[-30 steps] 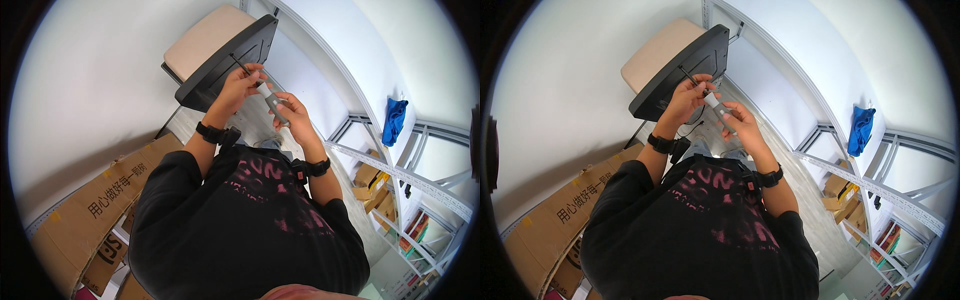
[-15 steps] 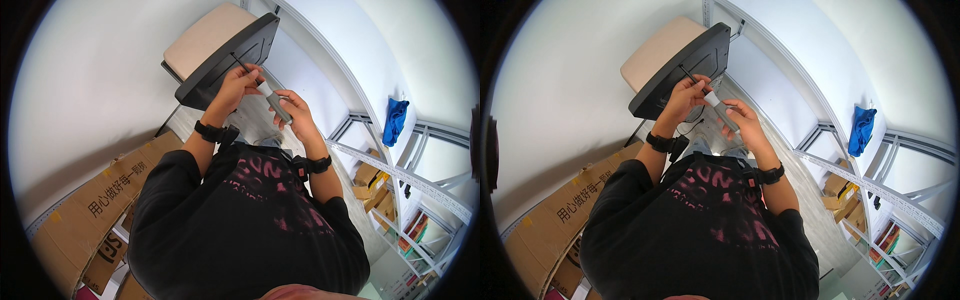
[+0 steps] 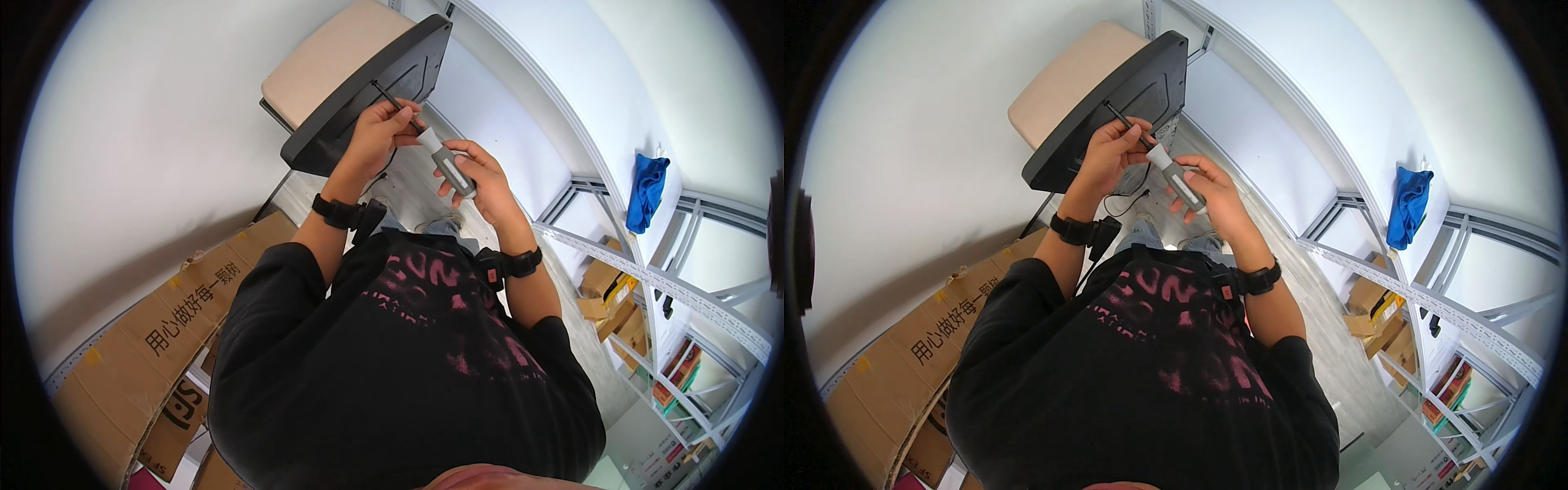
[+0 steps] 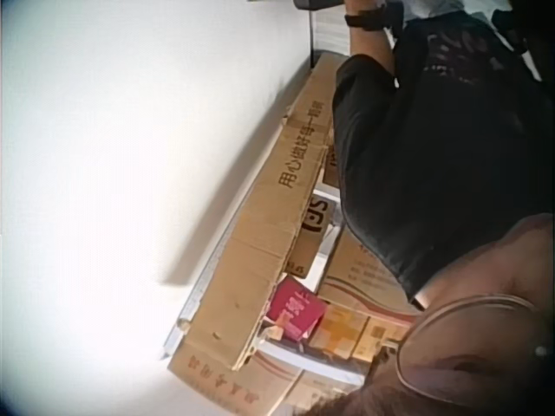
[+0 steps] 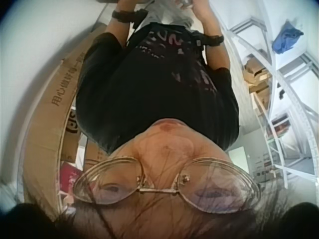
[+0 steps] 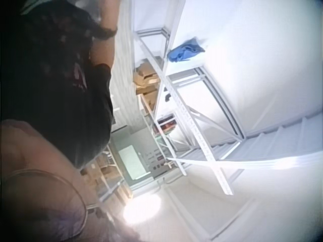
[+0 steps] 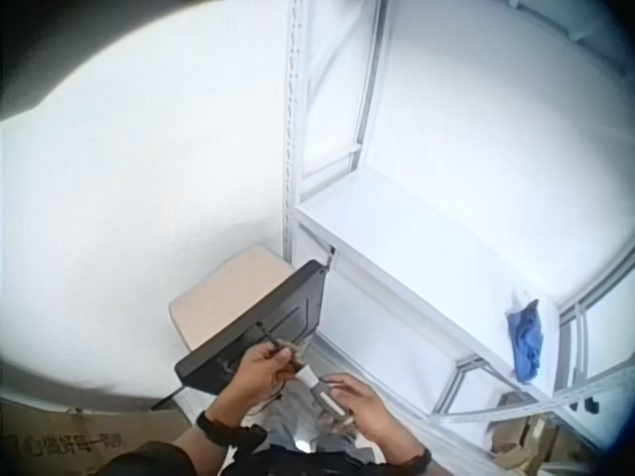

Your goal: The person wipes the back of a black electronic device with a blue cloth, then uses a screwdriver to remove screws from the device's back panel. The person removes the back panel and sets it aside.

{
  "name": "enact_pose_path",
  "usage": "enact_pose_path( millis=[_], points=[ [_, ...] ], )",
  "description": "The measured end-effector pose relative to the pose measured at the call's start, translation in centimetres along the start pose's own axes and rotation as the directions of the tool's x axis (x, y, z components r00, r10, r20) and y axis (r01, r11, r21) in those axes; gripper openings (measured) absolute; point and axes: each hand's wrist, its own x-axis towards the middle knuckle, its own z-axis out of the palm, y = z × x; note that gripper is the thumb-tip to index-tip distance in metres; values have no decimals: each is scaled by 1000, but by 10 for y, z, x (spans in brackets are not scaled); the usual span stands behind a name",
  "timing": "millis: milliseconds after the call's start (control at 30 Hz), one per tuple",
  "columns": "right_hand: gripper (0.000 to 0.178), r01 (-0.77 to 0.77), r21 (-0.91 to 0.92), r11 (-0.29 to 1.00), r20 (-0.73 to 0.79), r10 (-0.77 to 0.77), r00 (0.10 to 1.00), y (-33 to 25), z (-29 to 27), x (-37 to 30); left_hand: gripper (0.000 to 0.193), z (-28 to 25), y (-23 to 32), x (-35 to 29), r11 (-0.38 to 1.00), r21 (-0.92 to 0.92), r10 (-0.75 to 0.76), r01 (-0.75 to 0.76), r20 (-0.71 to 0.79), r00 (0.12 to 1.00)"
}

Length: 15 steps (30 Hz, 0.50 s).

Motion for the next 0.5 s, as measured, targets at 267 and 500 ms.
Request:
enact_pose_path(
  millis=[267,500],
  points=[
    [47,193,-267,944,-75,-220,973,18,7,7,24,6,7,-2,992,122,-27,35,-65,998],
    [35,75,-59,995,22,-74,997,7,4,6,25,3,6,-2,999,43,-31,33,-37,999]
  ],
)
